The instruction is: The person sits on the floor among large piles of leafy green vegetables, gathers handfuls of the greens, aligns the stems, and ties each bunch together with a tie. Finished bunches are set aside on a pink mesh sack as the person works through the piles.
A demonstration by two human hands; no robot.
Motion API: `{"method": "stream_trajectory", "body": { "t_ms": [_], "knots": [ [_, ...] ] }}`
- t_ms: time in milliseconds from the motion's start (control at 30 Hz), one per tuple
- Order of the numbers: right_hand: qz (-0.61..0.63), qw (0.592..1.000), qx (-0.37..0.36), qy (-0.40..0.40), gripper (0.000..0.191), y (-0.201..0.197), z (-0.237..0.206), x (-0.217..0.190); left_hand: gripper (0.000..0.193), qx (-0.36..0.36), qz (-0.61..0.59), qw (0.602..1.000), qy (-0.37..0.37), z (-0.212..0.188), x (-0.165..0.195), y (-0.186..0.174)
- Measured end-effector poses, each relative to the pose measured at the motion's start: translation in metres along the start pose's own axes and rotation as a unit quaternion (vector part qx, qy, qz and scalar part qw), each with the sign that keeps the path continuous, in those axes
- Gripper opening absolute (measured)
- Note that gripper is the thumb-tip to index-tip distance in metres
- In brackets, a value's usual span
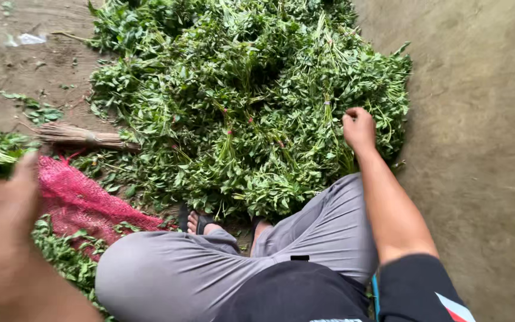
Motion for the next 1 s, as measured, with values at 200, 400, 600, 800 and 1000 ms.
{"method": "stream_trajectory", "body": {
  "t_ms": [200, 400, 600, 800, 1000],
  "knots": [
    [-0.119, 0.991, -0.056, 0.012, 0.054, 0.047, 0.030, -0.017, 0.046, -0.146, -0.298, 0.913, 0.238, -0.097, 0.101, 0.083],
    [-0.070, 0.984, -0.162, 0.020, 0.040, -0.039, 0.028, -0.047, 0.037, -0.176, -0.255, 0.926, 0.215, -0.103, 0.109, 0.111],
    [0.335, 0.929, -0.146, -0.063, 0.027, -0.211, -0.019, -0.086, 0.033, -0.176, -0.284, 0.913, 0.232, -0.110, 0.121, 0.111],
    [0.207, 0.977, -0.045, 0.034, 0.021, -0.154, -0.013, -0.063, 0.031, -0.165, -0.278, 0.912, 0.253, -0.114, 0.123, 0.111],
    [0.241, 0.953, -0.155, -0.093, 0.021, -0.131, -0.021, -0.112, 0.028, -0.141, -0.276, 0.901, 0.302, -0.123, 0.132, 0.126]
  ]
}}
Point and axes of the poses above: each hand's wrist, its own z-axis towards the middle knuckle, its own y-axis out of the palm, x = y × z, the point moved 2 cm from there along z, towards the middle knuckle, and after that the axes turned 6 degrees about -z, right-handed, at the moved point
